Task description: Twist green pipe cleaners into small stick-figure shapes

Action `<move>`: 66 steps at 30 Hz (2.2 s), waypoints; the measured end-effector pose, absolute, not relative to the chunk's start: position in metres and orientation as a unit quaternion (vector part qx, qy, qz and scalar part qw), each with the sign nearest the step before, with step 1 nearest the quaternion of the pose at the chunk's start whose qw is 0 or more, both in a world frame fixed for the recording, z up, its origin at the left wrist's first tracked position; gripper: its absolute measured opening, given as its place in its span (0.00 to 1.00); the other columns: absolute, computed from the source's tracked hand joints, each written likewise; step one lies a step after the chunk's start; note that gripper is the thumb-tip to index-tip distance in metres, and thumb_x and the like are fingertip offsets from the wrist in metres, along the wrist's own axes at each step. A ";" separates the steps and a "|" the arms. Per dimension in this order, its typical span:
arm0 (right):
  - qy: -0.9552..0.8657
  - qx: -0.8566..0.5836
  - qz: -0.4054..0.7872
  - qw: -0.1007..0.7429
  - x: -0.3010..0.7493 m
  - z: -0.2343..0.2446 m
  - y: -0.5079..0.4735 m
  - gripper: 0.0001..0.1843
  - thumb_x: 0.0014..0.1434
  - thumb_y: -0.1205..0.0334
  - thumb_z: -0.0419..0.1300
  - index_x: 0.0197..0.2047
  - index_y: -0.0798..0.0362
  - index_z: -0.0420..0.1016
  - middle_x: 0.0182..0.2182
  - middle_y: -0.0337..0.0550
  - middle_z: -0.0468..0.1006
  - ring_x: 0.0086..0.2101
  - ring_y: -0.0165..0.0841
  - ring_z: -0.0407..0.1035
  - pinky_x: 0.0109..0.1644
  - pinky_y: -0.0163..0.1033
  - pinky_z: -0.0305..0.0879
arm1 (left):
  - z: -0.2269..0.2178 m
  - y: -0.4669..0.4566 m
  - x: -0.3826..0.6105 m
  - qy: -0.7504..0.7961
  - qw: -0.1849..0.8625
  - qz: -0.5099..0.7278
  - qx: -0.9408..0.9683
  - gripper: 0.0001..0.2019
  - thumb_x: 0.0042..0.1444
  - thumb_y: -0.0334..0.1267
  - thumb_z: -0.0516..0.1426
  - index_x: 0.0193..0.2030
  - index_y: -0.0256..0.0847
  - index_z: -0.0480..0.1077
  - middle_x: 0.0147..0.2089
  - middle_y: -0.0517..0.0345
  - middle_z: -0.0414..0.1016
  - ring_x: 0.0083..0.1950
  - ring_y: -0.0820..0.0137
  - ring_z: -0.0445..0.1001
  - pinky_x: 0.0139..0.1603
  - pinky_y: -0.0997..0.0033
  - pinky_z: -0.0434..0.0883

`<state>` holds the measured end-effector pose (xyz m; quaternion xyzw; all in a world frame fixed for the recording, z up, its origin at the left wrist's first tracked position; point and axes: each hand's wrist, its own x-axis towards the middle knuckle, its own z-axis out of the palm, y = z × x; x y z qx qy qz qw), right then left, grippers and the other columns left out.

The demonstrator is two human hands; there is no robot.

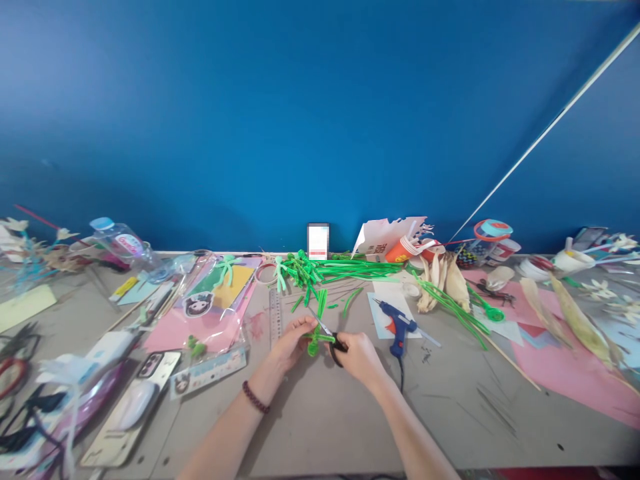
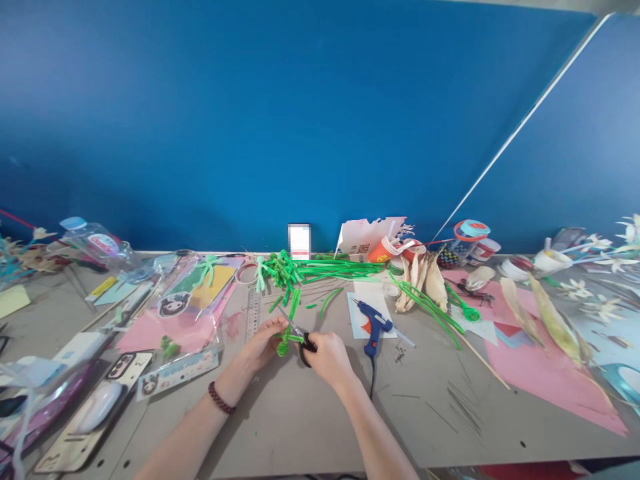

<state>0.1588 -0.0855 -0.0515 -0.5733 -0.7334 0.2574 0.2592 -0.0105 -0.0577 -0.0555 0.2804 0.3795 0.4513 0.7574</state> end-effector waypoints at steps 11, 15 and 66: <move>-0.663 -0.642 0.258 0.287 0.172 -0.072 -0.072 0.17 0.51 0.53 0.58 0.17 0.54 0.64 0.12 0.36 0.64 0.16 0.25 0.53 0.21 0.32 0.44 | -0.053 -0.052 -0.017 0.346 0.766 0.502 0.204 0.13 0.41 0.34 0.66 0.36 0.38 0.72 0.26 0.62 0.73 0.23 0.76 0.68 0.25 0.77 0.66; -0.661 -0.645 0.274 0.269 0.174 -0.073 -0.071 0.11 0.51 0.55 0.57 0.25 0.53 0.73 0.20 0.41 0.75 0.22 0.32 0.68 0.25 0.32 0.54 | -0.054 -0.051 -0.019 0.332 0.758 0.526 0.198 0.14 0.39 0.33 0.67 0.34 0.37 0.72 0.24 0.64 0.71 0.23 0.78 0.68 0.28 0.78 0.67; -0.546 -0.506 0.476 0.468 0.154 -0.055 -0.085 0.15 0.51 0.54 0.60 0.35 0.59 0.76 0.26 0.43 0.75 0.26 0.31 0.69 0.31 0.36 0.68 | -0.051 -0.065 -0.011 0.398 0.493 0.479 0.607 0.06 0.48 0.37 0.61 0.33 0.38 0.76 0.35 0.51 0.76 0.41 0.63 0.73 0.46 0.64 0.68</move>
